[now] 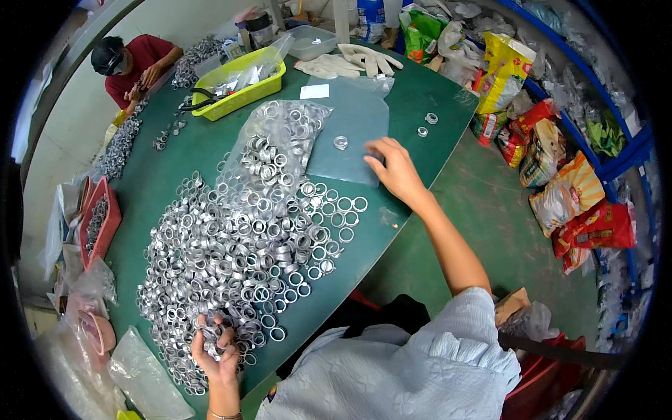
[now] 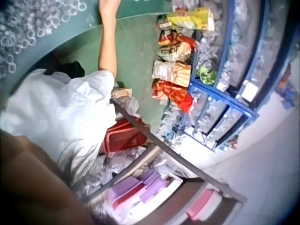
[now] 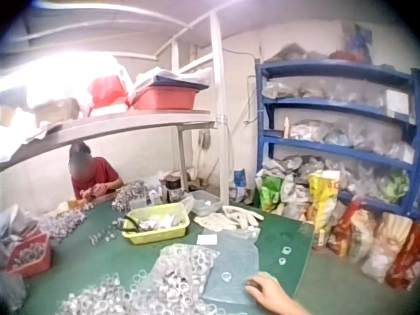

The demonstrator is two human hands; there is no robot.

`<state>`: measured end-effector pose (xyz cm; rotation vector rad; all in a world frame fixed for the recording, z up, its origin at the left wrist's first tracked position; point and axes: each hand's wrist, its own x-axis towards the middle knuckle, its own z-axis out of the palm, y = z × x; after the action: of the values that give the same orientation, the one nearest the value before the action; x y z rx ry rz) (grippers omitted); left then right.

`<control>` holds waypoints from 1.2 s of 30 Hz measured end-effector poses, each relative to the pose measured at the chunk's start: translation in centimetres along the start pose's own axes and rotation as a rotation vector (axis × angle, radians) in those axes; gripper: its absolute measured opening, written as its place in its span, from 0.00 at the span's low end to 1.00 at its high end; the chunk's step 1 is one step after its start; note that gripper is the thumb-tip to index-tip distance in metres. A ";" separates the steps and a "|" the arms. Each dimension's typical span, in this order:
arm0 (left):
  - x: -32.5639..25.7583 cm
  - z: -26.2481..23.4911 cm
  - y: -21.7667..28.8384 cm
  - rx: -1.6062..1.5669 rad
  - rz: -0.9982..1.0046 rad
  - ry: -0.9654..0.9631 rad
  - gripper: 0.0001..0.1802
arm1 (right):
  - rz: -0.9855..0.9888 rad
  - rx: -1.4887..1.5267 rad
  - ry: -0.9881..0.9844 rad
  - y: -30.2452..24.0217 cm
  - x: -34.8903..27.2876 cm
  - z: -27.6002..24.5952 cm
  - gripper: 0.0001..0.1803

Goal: The person sorts metal rings from a large pile on a green table by hand, picking up small clusters and placing them into a clear plastic bag.

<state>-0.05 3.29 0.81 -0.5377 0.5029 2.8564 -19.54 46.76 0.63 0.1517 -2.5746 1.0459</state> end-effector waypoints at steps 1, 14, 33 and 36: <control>0.0 0.0 -0.3 0.004 -0.006 0.009 0.15 | -0.116 -0.031 0.056 0.0 1.2 0.8 0.12; -0.7 0.0 -2.2 -0.030 0.012 0.080 0.16 | -0.223 -0.028 0.141 -0.8 3.3 0.8 0.07; -0.1 0.5 -3.1 -0.053 -0.040 0.031 0.17 | 0.411 0.680 -0.249 -3.3 -0.1 1.0 0.08; 0.0 1.1 -3.6 0.024 -0.016 -0.003 0.17 | 0.451 1.057 -0.445 -3.8 -0.8 1.3 0.09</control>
<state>0.49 7.05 0.75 -0.5305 0.5298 2.8315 -18.31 43.08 1.94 0.0576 -2.1163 2.7125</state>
